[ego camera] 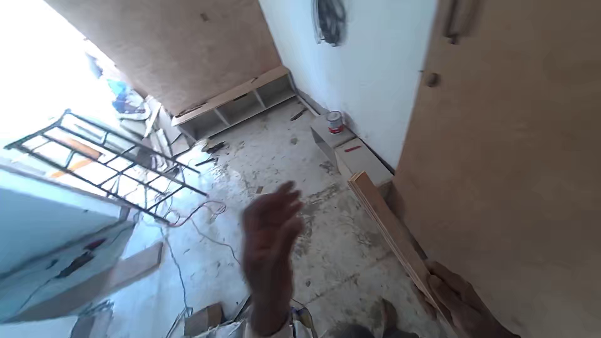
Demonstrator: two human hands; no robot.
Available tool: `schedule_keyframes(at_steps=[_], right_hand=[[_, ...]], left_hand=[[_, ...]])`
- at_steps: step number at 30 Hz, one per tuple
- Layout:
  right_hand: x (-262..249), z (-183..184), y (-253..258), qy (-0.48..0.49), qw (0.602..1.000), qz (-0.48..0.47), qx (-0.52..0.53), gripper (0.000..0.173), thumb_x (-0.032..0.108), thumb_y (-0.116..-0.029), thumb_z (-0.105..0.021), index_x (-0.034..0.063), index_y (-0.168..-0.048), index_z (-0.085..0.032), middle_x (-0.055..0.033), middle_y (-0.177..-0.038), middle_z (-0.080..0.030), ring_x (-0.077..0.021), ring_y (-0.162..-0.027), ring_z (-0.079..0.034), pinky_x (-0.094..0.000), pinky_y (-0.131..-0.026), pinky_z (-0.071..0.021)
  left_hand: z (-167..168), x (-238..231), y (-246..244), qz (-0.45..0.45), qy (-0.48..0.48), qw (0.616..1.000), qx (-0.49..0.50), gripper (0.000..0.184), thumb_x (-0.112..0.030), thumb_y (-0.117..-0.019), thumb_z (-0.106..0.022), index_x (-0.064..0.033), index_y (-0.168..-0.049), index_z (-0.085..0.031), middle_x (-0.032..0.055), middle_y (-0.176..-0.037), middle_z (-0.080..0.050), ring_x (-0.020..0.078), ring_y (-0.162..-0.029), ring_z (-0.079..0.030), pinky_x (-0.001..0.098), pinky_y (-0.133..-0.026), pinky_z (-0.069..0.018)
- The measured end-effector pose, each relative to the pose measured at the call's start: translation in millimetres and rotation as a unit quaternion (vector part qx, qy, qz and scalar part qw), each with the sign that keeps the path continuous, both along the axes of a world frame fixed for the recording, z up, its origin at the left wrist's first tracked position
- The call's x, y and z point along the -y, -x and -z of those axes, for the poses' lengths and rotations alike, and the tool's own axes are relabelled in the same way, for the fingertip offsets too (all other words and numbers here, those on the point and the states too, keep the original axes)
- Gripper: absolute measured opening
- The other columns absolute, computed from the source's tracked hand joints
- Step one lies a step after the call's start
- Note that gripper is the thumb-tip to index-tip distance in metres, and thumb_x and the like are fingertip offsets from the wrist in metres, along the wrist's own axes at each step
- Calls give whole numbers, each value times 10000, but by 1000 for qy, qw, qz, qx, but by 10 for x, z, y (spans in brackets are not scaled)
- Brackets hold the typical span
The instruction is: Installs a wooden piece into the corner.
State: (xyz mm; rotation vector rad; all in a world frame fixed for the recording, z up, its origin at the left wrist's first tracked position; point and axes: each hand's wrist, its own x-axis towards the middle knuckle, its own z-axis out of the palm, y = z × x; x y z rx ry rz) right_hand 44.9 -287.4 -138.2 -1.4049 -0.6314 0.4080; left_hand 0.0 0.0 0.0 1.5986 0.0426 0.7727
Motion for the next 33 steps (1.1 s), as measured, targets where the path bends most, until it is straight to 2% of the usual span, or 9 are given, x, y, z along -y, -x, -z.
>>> schedule_keyframes(at_steps=[6, 12, 16, 20, 23, 26, 29, 31, 33], right_hand=[[-1146, -10, -1174, 69, 985, -45, 150, 356, 406, -1115, -391, 142, -1206, -612, 32, -850, -663, 36, -652, -600, -134, -580, -517], [-2625, 275, -2403, 132, 937, 26, 324, 430, 442, -1112, -380, 112, -1244, -622, -18, -772, -640, -25, -595, -590, -188, -540, -519], [-3585, -12, -3000, 119, 983, -40, 135, 346, 394, -1097, -443, 134, -1161, -662, 59, -785, -660, 26, -592, -583, -139, -527, -506], [-4444, -292, -3642, 111, 988, -51, -90, 327, 393, -1097, -437, 166, -1094, -674, 46, -786, -666, -22, -557, -590, -164, -500, -511], [-5054, -293, -4249, 140, 985, -41, -90, 317, 357, -1100, -420, 156, -1108, -665, 58, -762, -653, -10, -535, -574, -153, -488, -498], [-5657, -121, -4940, 179, 984, -16, 7, 344, 377, -1099, -432, 149, -1215, -662, 88, -780, -669, 15, -552, -584, -146, -491, -502], [-6241, 56, -5790, 198, 976, -11, 89, 445, 405, -1094, -395, 141, -1349, -647, 65, -917, -705, -6, -734, -646, -212, -634, -557], [-6614, 67, -6452, 205, 971, -17, 121, 499, 407, -1102, -351, 121, -1433, -590, -3, -1169, -710, -90, -1018, -686, -320, -869, -591], [-6948, -15, -7116, 208, 969, 1, 136, 486, 342, -1103, -361, 50, -1431, -568, -89, -1241, -688, -173, -1095, -681, -400, -955, -574]], left_hand=[[218, -857, -987, 57, 42, 996, 62, 387, -46, -964, -672, -145, -1326, -575, 50, -1395, -650, 198, -1255, -648, 342, -1058, -544], [477, -2243, -2040, -38, 38, 997, 52, 264, -74, -1000, -645, -99, -1259, -606, 26, -1141, -738, 125, -1011, -728, 302, -918, -608], [380, -3296, -2922, -64, 153, 985, -43, 174, -174, -1100, -438, -95, -1206, -552, -16, -946, -751, 104, -843, -749, 301, -808, -635], [453, -4101, -3842, 30, 262, 960, -95, 207, -119, -1092, -426, -74, -1273, -518, 55, -1059, -726, 191, -934, -754, 401, -858, -642], [559, -4576, -4502, 31, 275, 948, -156, 170, -5, -1018, -558, -69, -1174, -577, 38, -974, -749, 165, -857, -761, 360, -799, -650], [655, -5201, -5215, 11, 271, 945, -185, 121, -19, -1019, -566, -41, -1138, -580, 73, -942, -749, 196, -834, -767, 372, -802, -653], [751, -5900, -6031, -18, 263, 942, -207, 107, -35, -1036, -540, -19, -1133, -582, 84, -910, -746, 198, -814, -768, 371, -797, -655], [749, -6436, -6592, -60, 260, 937, -228, 112, -48, -1041, -535, -13, -1129, -594, 80, -900, -748, 189, -801, -766, 357, -783, -654], [694, -7036, -7111, -98, 237, 937, -238, 143, -72, -1055, -513, -8, -1168, -571, 63, -931, -732, 165, -824, -754, 339, -797, -645]])
